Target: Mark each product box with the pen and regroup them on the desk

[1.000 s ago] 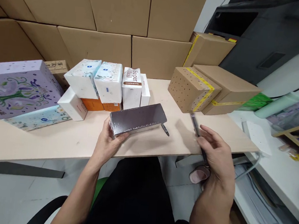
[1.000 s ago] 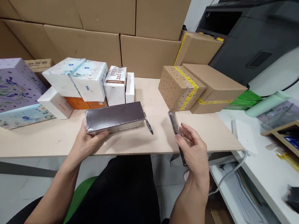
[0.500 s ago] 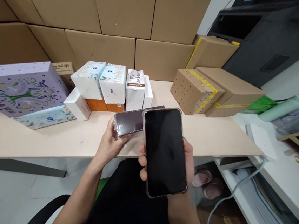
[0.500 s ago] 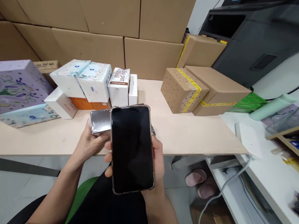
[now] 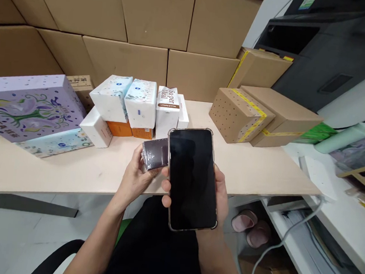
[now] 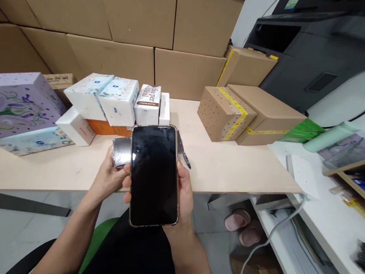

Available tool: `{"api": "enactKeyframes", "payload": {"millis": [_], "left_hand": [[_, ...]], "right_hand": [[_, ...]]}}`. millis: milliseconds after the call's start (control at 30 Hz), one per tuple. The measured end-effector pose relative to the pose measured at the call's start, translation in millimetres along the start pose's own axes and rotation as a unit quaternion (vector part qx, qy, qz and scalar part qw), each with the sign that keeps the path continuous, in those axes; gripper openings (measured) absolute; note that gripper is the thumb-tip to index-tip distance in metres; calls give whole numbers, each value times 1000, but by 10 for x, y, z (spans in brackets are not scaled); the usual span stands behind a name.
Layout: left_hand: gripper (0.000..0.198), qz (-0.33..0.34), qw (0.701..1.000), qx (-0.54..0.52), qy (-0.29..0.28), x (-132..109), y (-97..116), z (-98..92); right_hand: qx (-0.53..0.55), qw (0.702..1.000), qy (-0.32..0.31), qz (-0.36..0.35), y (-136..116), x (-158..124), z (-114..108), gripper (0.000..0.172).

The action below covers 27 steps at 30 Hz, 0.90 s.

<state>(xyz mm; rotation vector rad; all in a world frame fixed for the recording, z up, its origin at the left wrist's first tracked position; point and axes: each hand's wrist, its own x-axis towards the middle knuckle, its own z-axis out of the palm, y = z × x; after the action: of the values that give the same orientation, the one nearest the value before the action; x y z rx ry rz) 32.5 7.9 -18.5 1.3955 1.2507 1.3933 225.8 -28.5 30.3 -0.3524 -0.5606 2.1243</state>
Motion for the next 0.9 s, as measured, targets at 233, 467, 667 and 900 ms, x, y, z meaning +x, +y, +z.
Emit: {"api": "enactKeyframes", "payload": {"millis": [233,467,667,900], "left_hand": [[69,-2,1000,8,-7,-4,65,8],[72,21,1000,8,7,27,-39,-2],[75,10,1000,12,11,31,30,10],[71,3,1000,-15,14,36,-34,2]], "right_hand": [[-18,999,-37,-8,-24,83,71,72],[-79,993,54,-63,-131,-61,26,65],[-303,898,233,-220,-504,-422,-359,62],[-805,440,370,-146,-996,-501,-997,81]]}}
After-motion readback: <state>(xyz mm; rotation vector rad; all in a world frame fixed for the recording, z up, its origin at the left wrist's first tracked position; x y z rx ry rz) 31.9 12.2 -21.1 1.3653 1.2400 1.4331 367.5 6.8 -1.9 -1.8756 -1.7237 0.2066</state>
